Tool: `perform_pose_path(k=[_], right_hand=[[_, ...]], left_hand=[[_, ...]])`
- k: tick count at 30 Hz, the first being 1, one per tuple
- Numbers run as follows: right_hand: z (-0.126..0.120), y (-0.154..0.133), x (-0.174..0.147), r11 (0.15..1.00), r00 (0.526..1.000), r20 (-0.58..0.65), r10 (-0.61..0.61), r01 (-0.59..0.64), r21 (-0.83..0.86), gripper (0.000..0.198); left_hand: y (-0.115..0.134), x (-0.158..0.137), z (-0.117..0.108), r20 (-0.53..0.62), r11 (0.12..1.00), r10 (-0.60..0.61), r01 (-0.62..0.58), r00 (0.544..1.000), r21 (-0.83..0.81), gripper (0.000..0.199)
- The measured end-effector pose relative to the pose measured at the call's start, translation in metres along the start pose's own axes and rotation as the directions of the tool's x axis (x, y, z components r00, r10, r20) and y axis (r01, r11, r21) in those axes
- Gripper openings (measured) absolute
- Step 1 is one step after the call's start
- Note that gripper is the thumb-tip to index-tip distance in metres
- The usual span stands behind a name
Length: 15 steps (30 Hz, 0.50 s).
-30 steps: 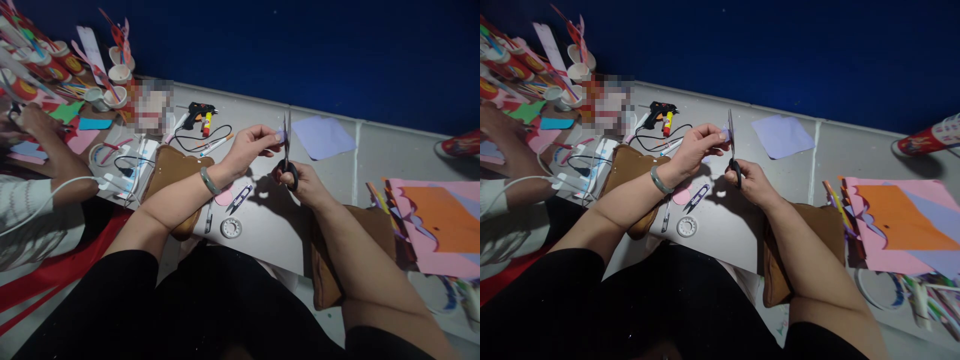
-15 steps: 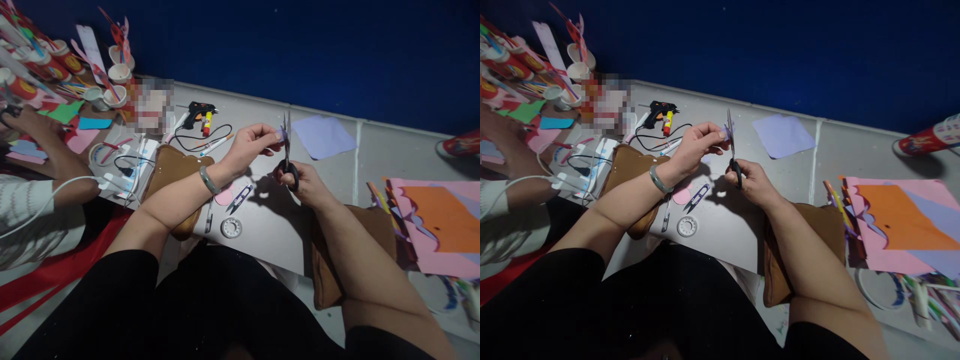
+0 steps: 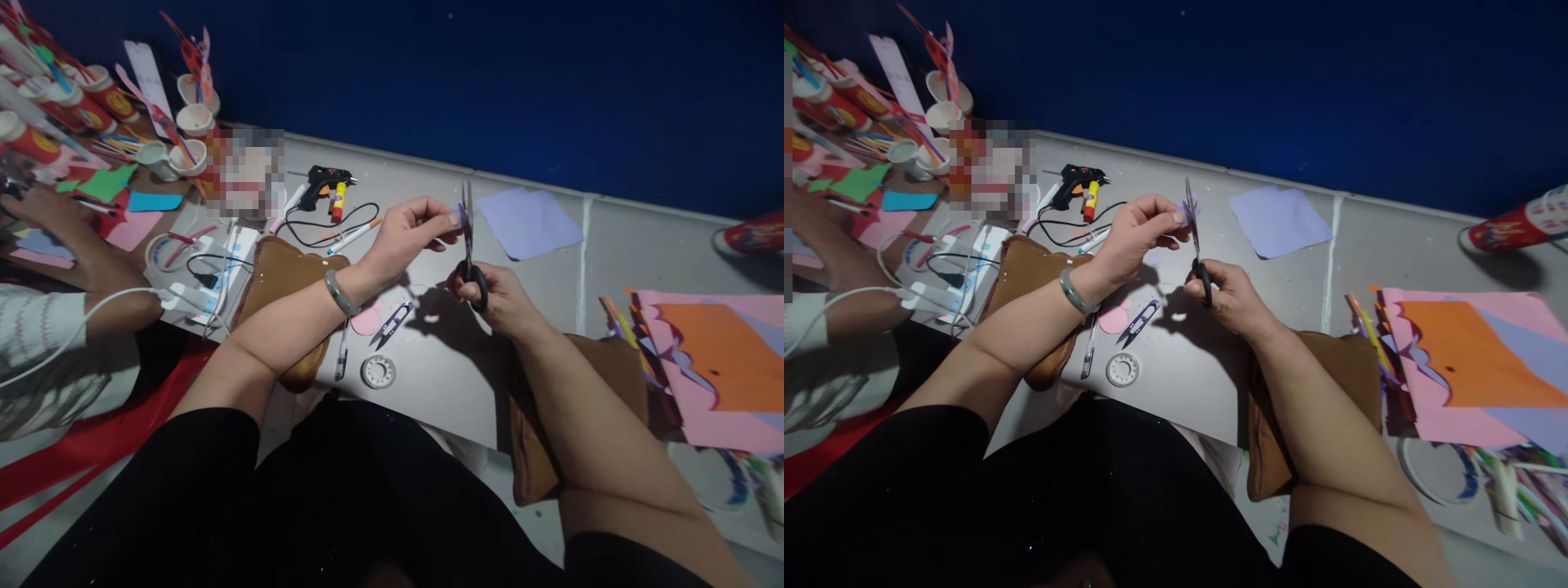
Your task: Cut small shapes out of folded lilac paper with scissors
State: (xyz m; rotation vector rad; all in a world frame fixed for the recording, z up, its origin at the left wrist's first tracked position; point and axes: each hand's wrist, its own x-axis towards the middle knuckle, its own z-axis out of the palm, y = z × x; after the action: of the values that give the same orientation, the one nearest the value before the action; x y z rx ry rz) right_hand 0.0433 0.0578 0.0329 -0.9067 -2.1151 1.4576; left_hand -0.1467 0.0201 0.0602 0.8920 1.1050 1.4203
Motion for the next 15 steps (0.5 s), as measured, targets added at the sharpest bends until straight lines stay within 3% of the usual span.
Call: perform_pose_path(k=[15], right_hand=[[-0.0002,0.0034,0.0000,1.000,1.000,-0.021,0.007,-0.007,0.002,0.059]], left_hand=[[0.0026,-0.0023,0.0002,-0.011,1.000,0.010,-0.010,1.000,0.017,0.017]])
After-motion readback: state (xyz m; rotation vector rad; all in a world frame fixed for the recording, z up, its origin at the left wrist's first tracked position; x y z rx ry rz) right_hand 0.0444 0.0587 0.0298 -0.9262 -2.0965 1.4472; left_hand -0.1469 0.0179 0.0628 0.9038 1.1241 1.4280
